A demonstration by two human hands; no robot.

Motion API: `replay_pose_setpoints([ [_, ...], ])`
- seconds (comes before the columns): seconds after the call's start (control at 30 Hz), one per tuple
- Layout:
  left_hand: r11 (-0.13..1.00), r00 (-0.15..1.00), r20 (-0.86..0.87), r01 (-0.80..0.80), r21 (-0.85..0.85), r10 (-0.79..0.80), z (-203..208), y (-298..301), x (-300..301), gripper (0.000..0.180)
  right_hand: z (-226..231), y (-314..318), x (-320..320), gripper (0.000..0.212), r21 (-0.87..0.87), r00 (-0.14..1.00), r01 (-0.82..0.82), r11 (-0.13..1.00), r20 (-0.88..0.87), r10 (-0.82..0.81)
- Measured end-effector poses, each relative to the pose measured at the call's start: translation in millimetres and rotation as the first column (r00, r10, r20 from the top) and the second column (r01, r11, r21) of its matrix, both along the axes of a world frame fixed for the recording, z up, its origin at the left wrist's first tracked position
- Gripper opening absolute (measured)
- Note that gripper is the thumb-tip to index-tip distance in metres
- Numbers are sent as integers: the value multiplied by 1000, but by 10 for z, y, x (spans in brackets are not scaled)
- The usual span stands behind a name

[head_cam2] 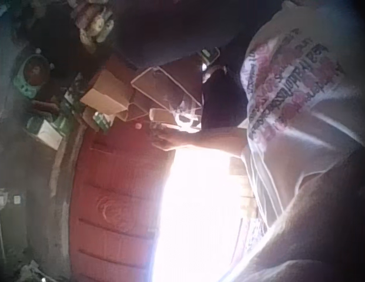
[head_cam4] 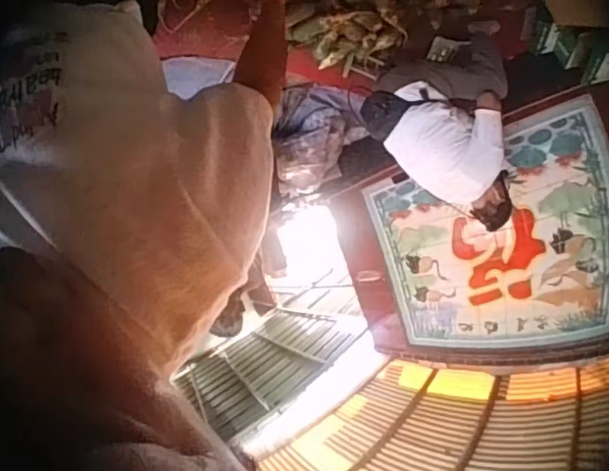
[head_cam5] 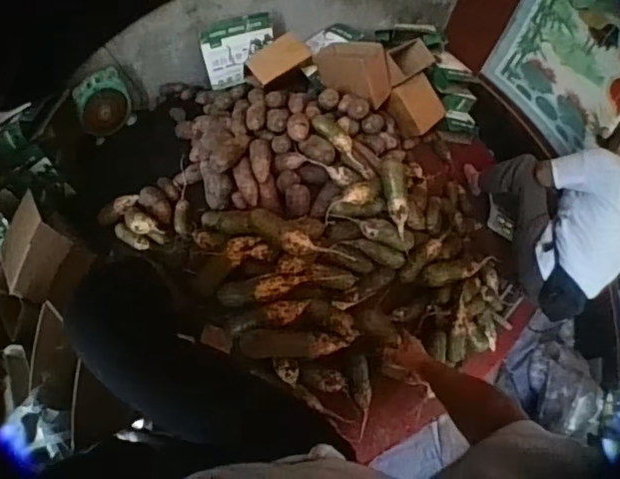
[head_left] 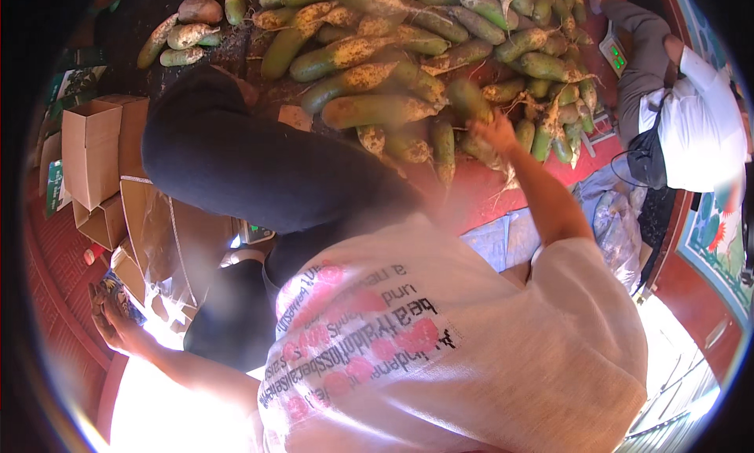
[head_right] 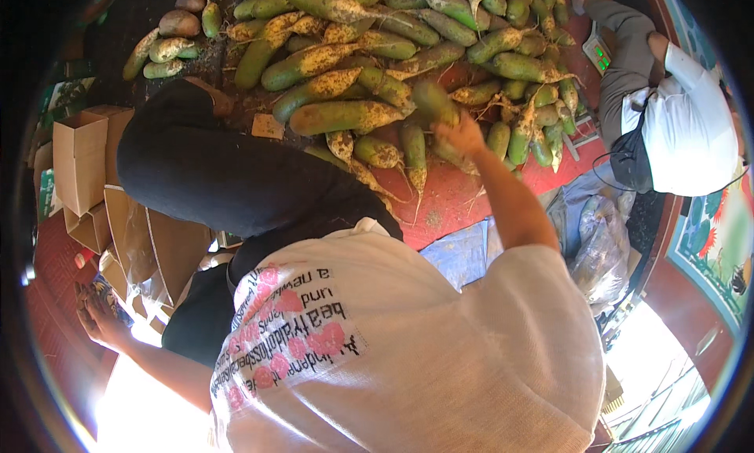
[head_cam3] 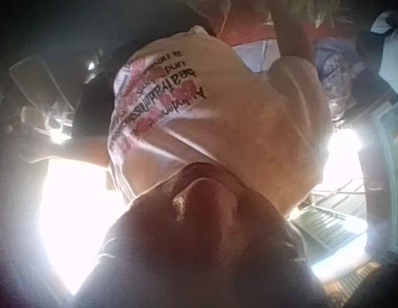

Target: Weighing and packing large radishes or daikons into plastic bags and corrugated boxes.

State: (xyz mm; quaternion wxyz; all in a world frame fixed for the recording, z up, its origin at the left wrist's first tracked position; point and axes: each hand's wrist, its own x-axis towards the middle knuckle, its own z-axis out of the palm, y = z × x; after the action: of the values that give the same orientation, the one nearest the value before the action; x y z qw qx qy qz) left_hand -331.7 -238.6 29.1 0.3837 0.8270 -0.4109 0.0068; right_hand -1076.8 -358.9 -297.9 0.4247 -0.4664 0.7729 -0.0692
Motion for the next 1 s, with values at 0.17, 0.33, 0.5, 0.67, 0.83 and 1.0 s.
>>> replay_pose_setpoints([
  [0.17, 996, 987, -137, -84, -11, 81, 50, -84, -165, 34, -67, -981, -223, 106, 71, 953, -248, 966, -164, 256],
  [0.33, 962, 979, 99, -193, 193, 177, 109, -205, -400, 39, 161, -1464, 93, 95, 138, 857, -443, 886, -226, 464],
  [0.5, 945, 968, 19, -248, 212, 250, -41, -291, -420, 42, -402, -1158, -420, 45, -269, 866, -500, 823, -127, 484],
  [0.67, 971, 956, -170, -232, 54, 238, 7, -294, -557, 37, -687, -379, -752, 56, 112, 894, -193, 975, -389, 222],
  [0.83, 964, 980, 9, -196, 178, 198, -7, -329, -616, 38, -1072, -137, -719, 96, 307, 893, -136, 942, -374, 250],
  [1.0, 979, 989, 46, -143, 144, 137, 73, -159, -523, 39, -992, -393, -276, 100, 348, 862, -159, 924, -407, 302],
])
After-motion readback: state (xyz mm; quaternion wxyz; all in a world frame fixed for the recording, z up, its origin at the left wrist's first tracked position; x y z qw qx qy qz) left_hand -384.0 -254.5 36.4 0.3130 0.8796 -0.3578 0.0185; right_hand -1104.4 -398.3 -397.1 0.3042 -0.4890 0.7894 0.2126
